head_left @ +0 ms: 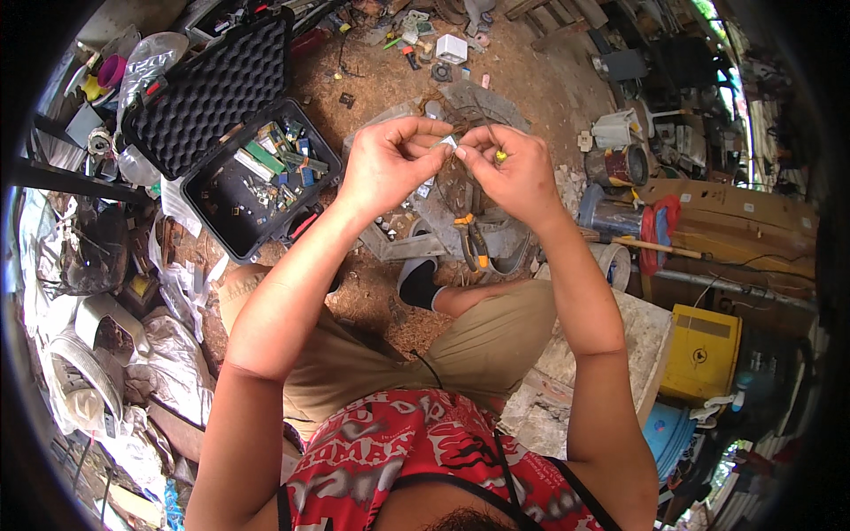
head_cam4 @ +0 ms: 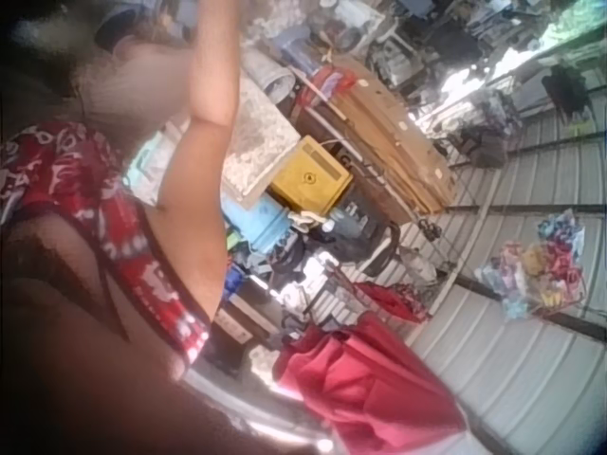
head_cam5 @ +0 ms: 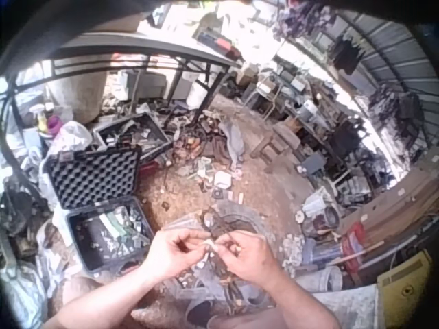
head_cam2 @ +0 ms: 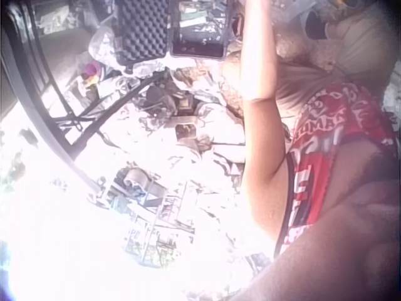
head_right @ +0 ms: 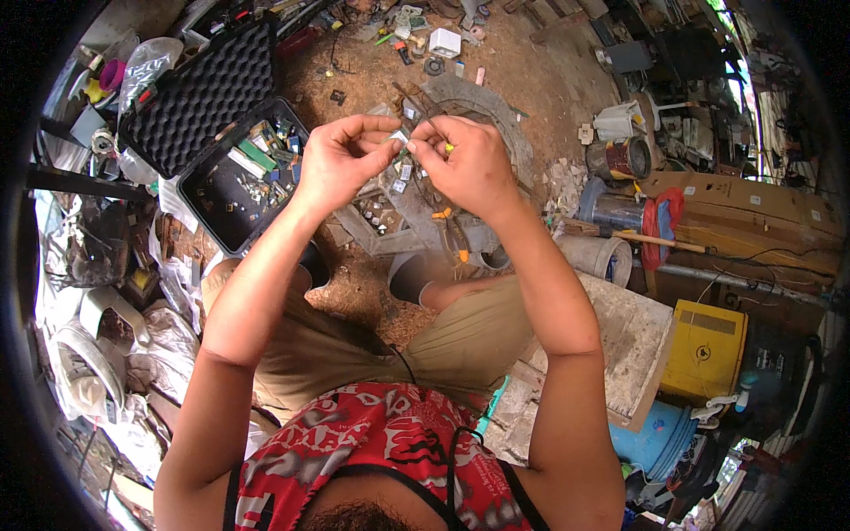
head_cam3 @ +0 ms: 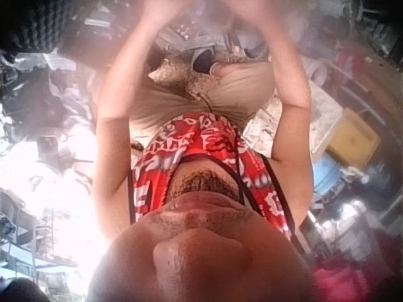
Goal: The person uses a screwdriver and pliers to manipulate a small electronic component and a circuit board while sitting in a workshop area.
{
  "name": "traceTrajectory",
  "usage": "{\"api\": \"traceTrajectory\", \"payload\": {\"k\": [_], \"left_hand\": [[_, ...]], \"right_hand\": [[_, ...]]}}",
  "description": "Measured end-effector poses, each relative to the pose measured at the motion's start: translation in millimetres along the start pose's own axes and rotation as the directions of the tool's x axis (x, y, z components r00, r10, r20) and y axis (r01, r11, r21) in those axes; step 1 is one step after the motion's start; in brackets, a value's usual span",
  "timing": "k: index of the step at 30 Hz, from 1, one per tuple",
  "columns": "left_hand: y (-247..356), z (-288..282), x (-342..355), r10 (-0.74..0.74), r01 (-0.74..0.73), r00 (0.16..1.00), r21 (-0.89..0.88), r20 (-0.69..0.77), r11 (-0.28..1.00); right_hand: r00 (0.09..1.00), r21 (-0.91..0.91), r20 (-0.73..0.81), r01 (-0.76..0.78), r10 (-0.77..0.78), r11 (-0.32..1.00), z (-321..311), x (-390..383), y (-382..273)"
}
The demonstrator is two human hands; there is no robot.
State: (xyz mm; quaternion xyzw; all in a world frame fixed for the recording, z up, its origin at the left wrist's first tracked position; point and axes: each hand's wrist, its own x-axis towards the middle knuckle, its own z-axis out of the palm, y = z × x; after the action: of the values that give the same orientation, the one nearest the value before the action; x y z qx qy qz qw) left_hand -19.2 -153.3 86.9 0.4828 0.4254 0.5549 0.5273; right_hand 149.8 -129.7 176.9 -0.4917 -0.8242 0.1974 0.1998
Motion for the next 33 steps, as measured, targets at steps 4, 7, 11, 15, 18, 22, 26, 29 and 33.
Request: {"api": "traceTrajectory", "payload": {"k": [4, 7, 11, 15, 18, 22, 26, 29, 33], "left_hand": [[-2, 0, -1, 0.011, -0.011, 1.0, -0.026, -0.025, 1.0], [-10, 1, 2, 0.055, -0.061, 0.996, -0.09, -0.071, 0.994], [-14, -1, 6, -0.013, -0.011, 0.995, -0.236, -0.101, 0.972], [-11, -3, 4, -0.02, -0.009, 0.992, -0.227, -0.123, 0.974], [-7, -8, 4, -0.01, -0.015, 0.991, -0.18, -0.133, 0.983], [-3, -12, 3, -0.024, -0.001, 0.989, -0.168, -0.146, 0.986], [-4, -17, 3, -0.01, -0.018, 0.988, -0.176, -0.156, 0.984], [-4, -26, 4, -0.031, -0.005, 0.984, -0.203, -0.173, 0.979], [0, -25, 2, -0.04, 0.029, 0.979, -0.055, -0.202, 0.998]], "right_hand": [[0.995, -0.015, -0.098, 0.023, -0.024, 1.0, 10, -3, -3], [0.99, 0.035, -0.13, 0.052, -0.047, 0.998, 14, -3, -3], [0.986, 0.617, -0.014, -0.123, 0.167, 0.777, 10, -6, 2], [0.981, 0.856, 0.143, -0.189, 0.129, 0.482, 0, 3, -10], [0.981, 0.922, 0.184, -0.196, 0.068, 0.333, -2, 11, -20], [0.975, 0.949, 0.219, -0.217, 0.017, 0.229, 0, 18, -30], [0.968, 0.955, 0.25, -0.244, -0.016, 0.169, 5, 25, -40], [0.955, 0.948, 0.286, -0.271, -0.073, 0.168, 12, 37, -51], [0.962, 0.851, 0.226, -0.118, -0.155, 0.511, 7, 69, -89]]}}
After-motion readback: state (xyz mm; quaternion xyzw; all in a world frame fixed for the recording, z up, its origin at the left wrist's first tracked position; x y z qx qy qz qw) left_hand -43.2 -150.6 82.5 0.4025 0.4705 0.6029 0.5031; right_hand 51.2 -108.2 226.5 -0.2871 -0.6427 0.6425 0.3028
